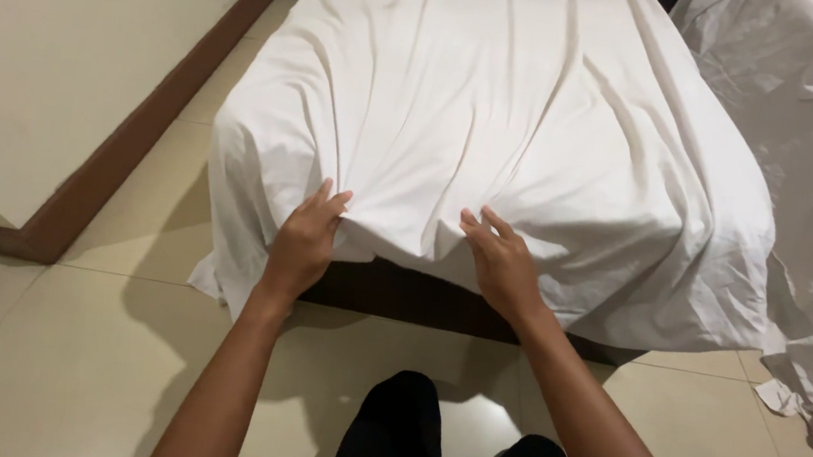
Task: The person spreads a white fitted sheet over a mattress, smoothing the fabric and tucking the edges under the mattress. The person works around the perimeter of the bed to ensure the sheet is taut and properly aligned.
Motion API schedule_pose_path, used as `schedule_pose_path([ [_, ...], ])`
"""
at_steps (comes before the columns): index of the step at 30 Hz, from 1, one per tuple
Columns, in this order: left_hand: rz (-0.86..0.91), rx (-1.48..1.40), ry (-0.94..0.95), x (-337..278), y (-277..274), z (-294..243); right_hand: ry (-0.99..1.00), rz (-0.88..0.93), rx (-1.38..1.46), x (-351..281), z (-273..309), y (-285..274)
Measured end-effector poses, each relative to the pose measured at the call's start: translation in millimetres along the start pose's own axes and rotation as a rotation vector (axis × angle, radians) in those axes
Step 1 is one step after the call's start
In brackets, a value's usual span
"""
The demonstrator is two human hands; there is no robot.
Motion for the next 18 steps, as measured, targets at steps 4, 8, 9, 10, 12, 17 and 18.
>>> schedule_pose_path([
  [4, 0.024, -0.039, -0.007, -2, 3, 14, 0.075, 0.118, -0.103, -3, -13, -3],
  [8, 0.003, 0.087, -0.064, -3, -4, 49, 0.077, 0.131, -0.216, 14, 7, -9],
  [9, 0.004, 0.171, -0.090, -4, -6, 64, 0.042, 0.110, -0.202, 20, 15, -8],
  [10, 0.001, 0.173, -0.098, -3, -5, 71, 0.036, 0.116, -0.200, 27, 18, -2],
  [12, 0.074, 0.283, -0.124, -2, -6, 88, -0.012, 0.127, -0.204, 39, 28, 14],
  [17, 0.087, 0.319, -0.165, 32, -22, 106, -0.092, 0.181, -0.229, 80, 41, 63],
  [18, 0.092, 0.322, -0.172, 38, -26, 110, -0.145, 0.178, -0.243, 87, 41, 71],
])
Point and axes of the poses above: each hand's wrist, its own x-axis towards the middle knuckle, its own y-axis out of the palm, z = x × y, the point moved 2 cm from there along x, towards the middle knuckle, and after that the axes turned 6 degrees about x, right-handed, at the moved point
